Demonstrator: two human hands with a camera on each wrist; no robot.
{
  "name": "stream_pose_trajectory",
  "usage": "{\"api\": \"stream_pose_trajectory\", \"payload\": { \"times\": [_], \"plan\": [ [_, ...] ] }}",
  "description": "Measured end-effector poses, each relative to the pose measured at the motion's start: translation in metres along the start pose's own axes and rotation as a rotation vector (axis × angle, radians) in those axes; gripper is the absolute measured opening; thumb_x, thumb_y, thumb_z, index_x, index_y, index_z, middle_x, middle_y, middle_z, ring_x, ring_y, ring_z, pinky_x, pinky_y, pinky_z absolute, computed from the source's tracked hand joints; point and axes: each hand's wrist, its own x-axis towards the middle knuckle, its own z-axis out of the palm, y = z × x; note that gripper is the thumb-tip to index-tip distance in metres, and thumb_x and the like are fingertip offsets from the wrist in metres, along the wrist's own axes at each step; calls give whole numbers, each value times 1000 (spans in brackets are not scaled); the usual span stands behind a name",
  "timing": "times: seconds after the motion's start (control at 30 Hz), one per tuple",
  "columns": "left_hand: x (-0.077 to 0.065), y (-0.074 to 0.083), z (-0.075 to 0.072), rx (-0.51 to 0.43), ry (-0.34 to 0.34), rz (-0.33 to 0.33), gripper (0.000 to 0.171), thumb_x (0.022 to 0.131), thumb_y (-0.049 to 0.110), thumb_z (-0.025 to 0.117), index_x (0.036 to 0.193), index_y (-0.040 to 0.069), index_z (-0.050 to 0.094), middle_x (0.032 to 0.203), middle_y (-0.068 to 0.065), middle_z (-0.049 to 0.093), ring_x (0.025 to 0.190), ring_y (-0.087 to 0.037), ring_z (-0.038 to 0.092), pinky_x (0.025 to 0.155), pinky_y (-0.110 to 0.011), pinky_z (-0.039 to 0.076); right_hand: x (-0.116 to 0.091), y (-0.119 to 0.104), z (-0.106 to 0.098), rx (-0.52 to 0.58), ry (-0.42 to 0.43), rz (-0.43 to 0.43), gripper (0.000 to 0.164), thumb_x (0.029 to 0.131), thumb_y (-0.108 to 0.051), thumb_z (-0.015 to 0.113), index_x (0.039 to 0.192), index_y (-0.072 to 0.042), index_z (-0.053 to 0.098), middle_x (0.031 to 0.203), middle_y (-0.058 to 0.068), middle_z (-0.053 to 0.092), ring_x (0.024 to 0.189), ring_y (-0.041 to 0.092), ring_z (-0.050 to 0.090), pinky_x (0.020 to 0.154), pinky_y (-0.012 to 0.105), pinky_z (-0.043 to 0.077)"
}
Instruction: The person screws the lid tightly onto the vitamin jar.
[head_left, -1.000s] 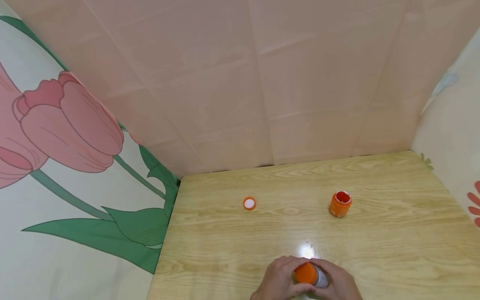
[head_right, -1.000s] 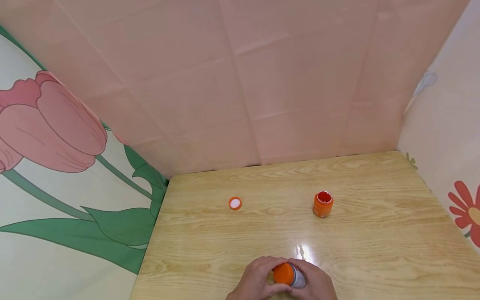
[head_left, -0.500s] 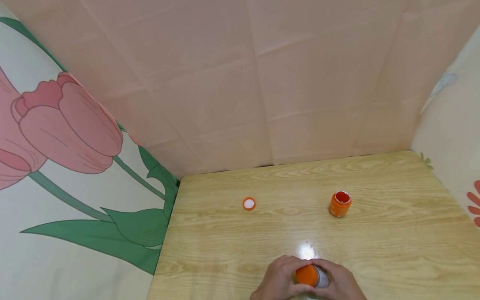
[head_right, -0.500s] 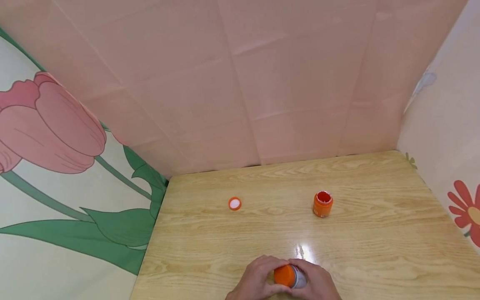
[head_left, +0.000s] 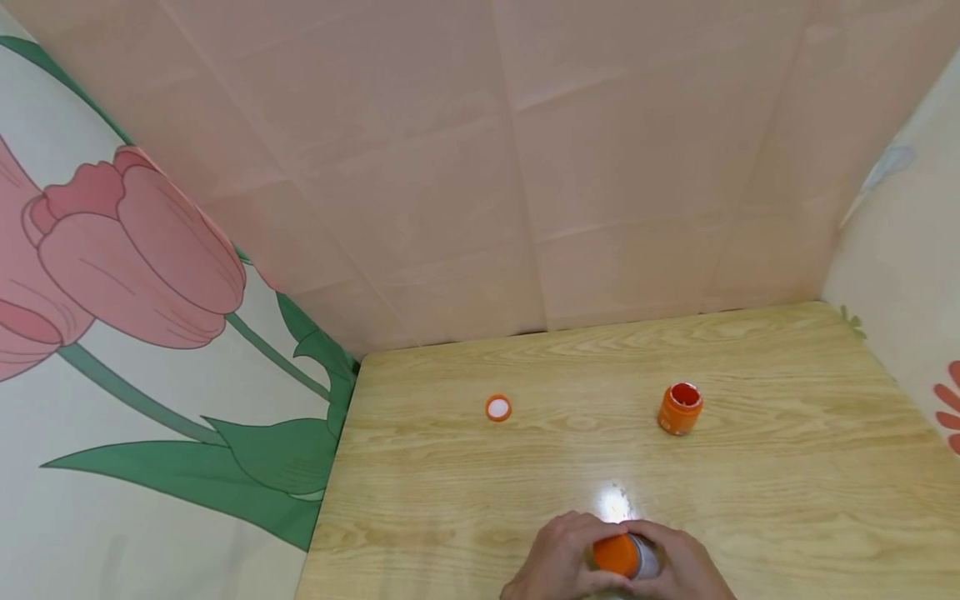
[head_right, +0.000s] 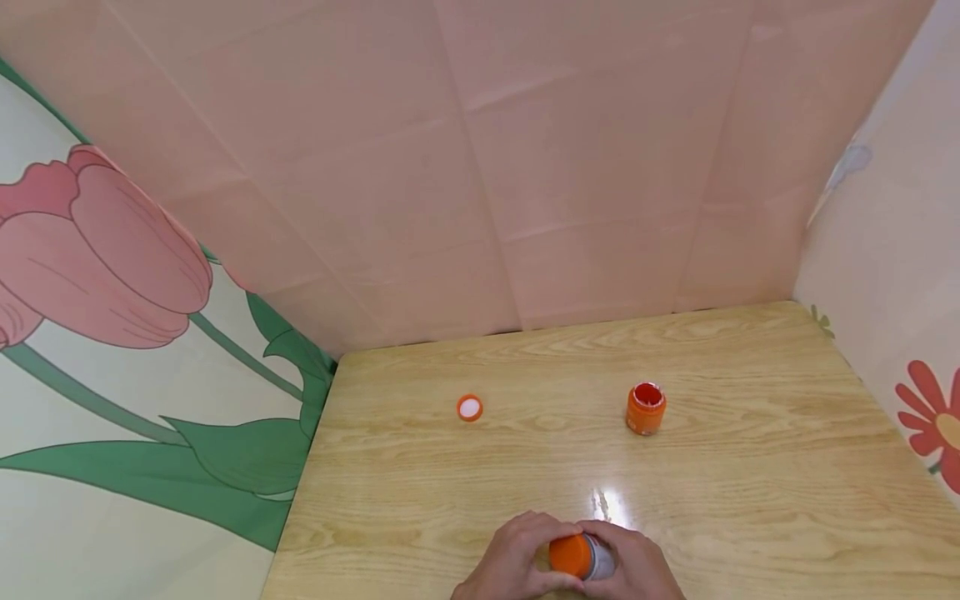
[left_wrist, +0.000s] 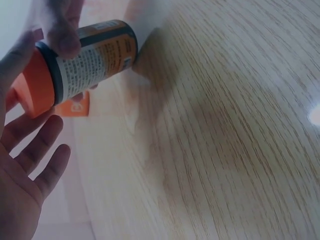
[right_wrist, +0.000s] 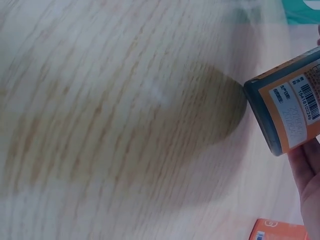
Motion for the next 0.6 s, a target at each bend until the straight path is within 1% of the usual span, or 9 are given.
{"api": "stream_pose_trajectory", "payload": {
  "times": [0.13, 0.2, 0.37, 0.47, 0.53, 0.6],
  "plan": [
    [0, 1, 0, 24, -25, -18, 57, 78, 57, 74, 126, 29, 64, 104, 19, 69, 92, 11, 55, 82, 0, 33, -1, 1, 0, 16, -52, 61, 65, 67, -52, 86, 118, -17, 67, 108, -1, 72, 85, -7, 55, 68, 20, 47],
    [0, 1, 0, 23, -25, -23, 56, 79, 57, 74, 126, 29, 64, 104, 19, 69, 92, 11, 55, 82, 0, 32, -1, 1, 1, 21, -68, 80, 66, 68, -52, 85, 120, -16, 66, 110, 0, 72, 86, -7, 55, 69, 20, 48],
    [-2, 1, 1, 25, -12, -28, 53, 83, 53, 74, 128, 29, 62, 103, 16, 68, 91, 10, 56, 81, 1, 32, -2, 0, 3, 37, -57, 64, 68, 68, -49, 86, 122, -14, 65, 110, 0, 72, 88, -6, 56, 71, 21, 50],
    [-3, 1, 2, 29, -8, -33, 52, 83, 52, 74, 128, 28, 62, 101, 15, 67, 88, 10, 55, 79, 1, 31, -2, -1, 3, 73, -93, 107, 70, 69, -49, 86, 125, -14, 63, 114, 1, 71, 91, -6, 57, 74, 22, 51],
    [-3, 1, 3, 38, 7, -28, 53, 82, 52, 75, 127, 28, 62, 100, 14, 67, 87, 9, 55, 78, 2, 31, -2, -1, 3, 102, -113, 128, 71, 71, -48, 85, 128, -13, 62, 117, 3, 70, 93, -7, 57, 75, 21, 51],
    [-4, 0, 4, 51, 27, -15, 56, 81, 51, 77, 130, 28, 62, 100, 13, 67, 87, 9, 55, 79, 1, 32, -3, -1, 4, 109, -105, 104, 72, 72, -45, 85, 129, -10, 60, 119, 6, 70, 94, -7, 57, 76, 21, 52]
  ]
}}
